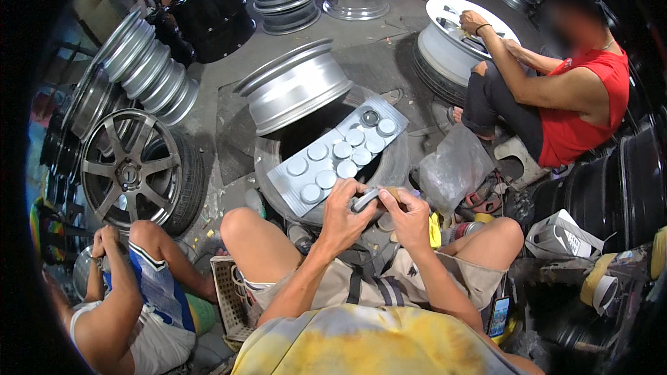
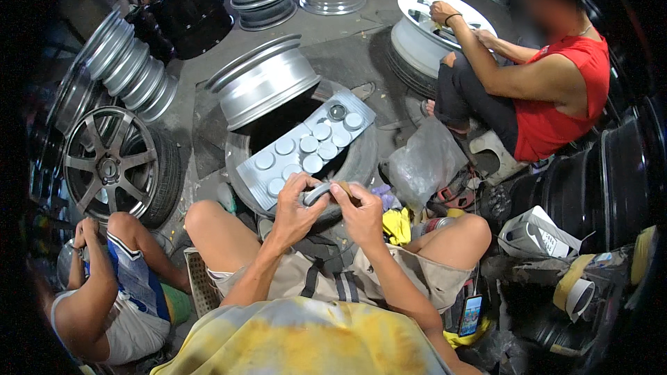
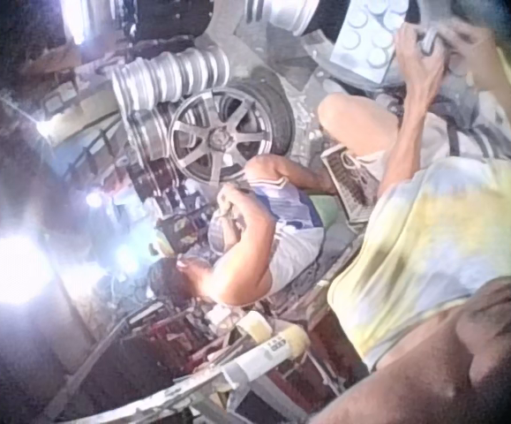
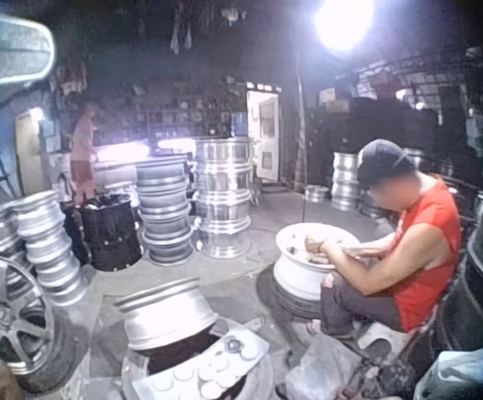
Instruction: The person sits on the floor in a workshop and cleans small, round, silver metal caps using a yellow cloth. They wipe each cap individually and place them onto a metal tray. The person also handles a silver car wheel rim, wiping it with the cloth before setting it aside.
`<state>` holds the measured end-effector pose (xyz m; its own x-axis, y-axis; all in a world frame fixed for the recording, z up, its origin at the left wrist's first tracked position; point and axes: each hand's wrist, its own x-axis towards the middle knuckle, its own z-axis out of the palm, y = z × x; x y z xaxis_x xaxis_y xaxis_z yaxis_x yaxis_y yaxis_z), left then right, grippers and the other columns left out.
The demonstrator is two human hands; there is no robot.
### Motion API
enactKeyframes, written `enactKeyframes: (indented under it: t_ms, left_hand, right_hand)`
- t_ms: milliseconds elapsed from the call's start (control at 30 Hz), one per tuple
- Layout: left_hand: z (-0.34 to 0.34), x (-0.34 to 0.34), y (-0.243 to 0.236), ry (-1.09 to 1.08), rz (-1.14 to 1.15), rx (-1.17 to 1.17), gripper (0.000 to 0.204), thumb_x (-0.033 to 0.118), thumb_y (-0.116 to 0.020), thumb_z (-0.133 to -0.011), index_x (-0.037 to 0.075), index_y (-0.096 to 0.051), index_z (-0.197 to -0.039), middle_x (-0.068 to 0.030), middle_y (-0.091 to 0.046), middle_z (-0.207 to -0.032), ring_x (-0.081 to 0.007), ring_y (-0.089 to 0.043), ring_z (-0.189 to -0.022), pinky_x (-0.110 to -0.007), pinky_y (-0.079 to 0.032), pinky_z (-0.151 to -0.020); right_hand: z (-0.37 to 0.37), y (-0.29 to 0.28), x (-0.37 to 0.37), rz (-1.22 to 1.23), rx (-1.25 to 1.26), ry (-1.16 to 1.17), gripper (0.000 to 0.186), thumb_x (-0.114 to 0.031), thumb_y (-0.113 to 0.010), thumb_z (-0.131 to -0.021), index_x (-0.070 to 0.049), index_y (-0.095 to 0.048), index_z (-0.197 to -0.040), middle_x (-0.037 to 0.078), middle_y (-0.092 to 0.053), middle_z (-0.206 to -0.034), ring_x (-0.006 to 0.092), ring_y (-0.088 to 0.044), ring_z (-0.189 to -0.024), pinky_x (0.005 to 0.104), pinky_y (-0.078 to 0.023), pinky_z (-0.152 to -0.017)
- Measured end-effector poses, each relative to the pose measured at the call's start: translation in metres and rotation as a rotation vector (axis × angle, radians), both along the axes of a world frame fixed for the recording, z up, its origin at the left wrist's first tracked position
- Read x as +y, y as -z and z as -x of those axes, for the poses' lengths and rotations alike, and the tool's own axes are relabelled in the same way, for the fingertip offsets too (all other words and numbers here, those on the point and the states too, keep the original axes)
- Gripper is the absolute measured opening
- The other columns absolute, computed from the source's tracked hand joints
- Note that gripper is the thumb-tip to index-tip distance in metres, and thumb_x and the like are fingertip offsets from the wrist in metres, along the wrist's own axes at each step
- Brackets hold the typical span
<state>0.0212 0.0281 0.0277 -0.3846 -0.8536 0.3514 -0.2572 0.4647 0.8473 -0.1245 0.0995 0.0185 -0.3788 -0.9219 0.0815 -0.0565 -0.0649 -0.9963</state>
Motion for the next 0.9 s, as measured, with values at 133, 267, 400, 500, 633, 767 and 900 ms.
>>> enactKeyframes:
  t_ms: [133, 267, 400, 500, 633, 767, 900]
  left_hand:
    - [0.004, 0.005, -0.009, 0.114, -0.163, 0.325, 0.015, 0.007, -0.081, -0.082, 0.001, -0.074, -0.093, -0.0072, -0.066, -0.087, -0.0175, -0.061, -0.080, -0.029, -0.048, -0.072]
    - [0.006, 0.006, -0.008, -0.010, 0.055, 0.082, 0.015, 0.006, -0.081, -0.081, 0.000, -0.075, -0.093, -0.0079, -0.062, -0.080, -0.0164, -0.060, -0.074, -0.030, -0.046, -0.064]
    - [-0.001, 0.004, 0.004, -0.010, 0.067, -0.018, 0.015, -0.001, -0.077, -0.077, -0.005, -0.067, -0.088, -0.0095, -0.057, -0.077, -0.0208, -0.054, -0.066, -0.032, -0.042, -0.060]
    - [0.003, 0.008, 0.005, -0.035, 0.018, 0.110, 0.013, -0.003, -0.076, -0.079, -0.006, -0.064, -0.085, -0.0089, -0.056, -0.074, -0.0188, -0.050, -0.065, -0.033, -0.040, -0.059]
    - [0.006, 0.008, -0.009, -0.045, -0.017, 0.111, 0.009, -0.002, -0.075, -0.082, -0.005, -0.067, -0.085, -0.0074, -0.055, -0.072, -0.0156, -0.050, -0.066, -0.032, -0.039, -0.059]
    - [0.002, 0.002, -0.001, 0.069, 0.048, 0.194, 0.014, 0.000, -0.077, -0.080, -0.005, -0.065, -0.084, -0.0091, -0.050, -0.069, -0.0196, -0.045, -0.060, -0.035, -0.037, -0.055]
    - [0.001, 0.009, 0.008, 0.004, -0.060, 0.068, 0.013, -0.003, -0.074, -0.082, -0.004, -0.066, -0.093, -0.0041, -0.061, -0.079, -0.0139, -0.055, -0.075, -0.029, -0.045, -0.066]
  right_hand:
    - [-0.008, 0.008, 0.004, -0.110, -0.735, -0.026, 0.026, -0.024, -0.063, -0.106, 0.000, -0.074, -0.109, 0.005, -0.072, -0.100, 0.0087, -0.067, -0.090, 0.0277, -0.053, -0.076]
    - [-0.007, -0.011, -0.003, 0.093, 0.012, 0.188, 0.019, -0.013, -0.069, -0.099, 0.000, -0.075, -0.111, 0.007, -0.071, -0.101, 0.0156, -0.067, -0.089, 0.0298, -0.053, -0.078]
    - [-0.008, -0.040, -0.004, 0.474, 0.797, 0.053, 0.033, 0.004, -0.078, -0.081, -0.003, -0.076, -0.113, 0.011, -0.069, -0.101, 0.0280, -0.067, -0.088, 0.0388, -0.054, -0.080]
    - [-0.002, -0.038, -0.013, 0.333, 0.637, 0.077, 0.024, -0.001, -0.076, -0.086, -0.002, -0.078, -0.110, 0.012, -0.069, -0.097, 0.0248, -0.067, -0.086, 0.0365, -0.053, -0.078]
    - [0.000, -0.034, -0.011, 0.071, 0.232, 0.152, 0.018, -0.006, -0.074, -0.090, -0.002, -0.079, -0.107, 0.012, -0.069, -0.095, 0.0218, -0.067, -0.086, 0.0329, -0.053, -0.079]
    - [-0.015, -0.038, -0.011, 0.441, 0.699, 0.063, 0.017, -0.008, -0.074, -0.092, -0.001, -0.079, -0.106, 0.012, -0.070, -0.098, 0.0231, -0.067, -0.087, 0.0319, -0.053, -0.080]
    - [-0.013, -0.035, -0.014, 0.309, 0.573, 0.161, 0.021, -0.001, -0.077, -0.084, -0.001, -0.077, -0.104, 0.011, -0.070, -0.100, 0.0264, -0.068, -0.094, 0.0354, -0.055, -0.080]
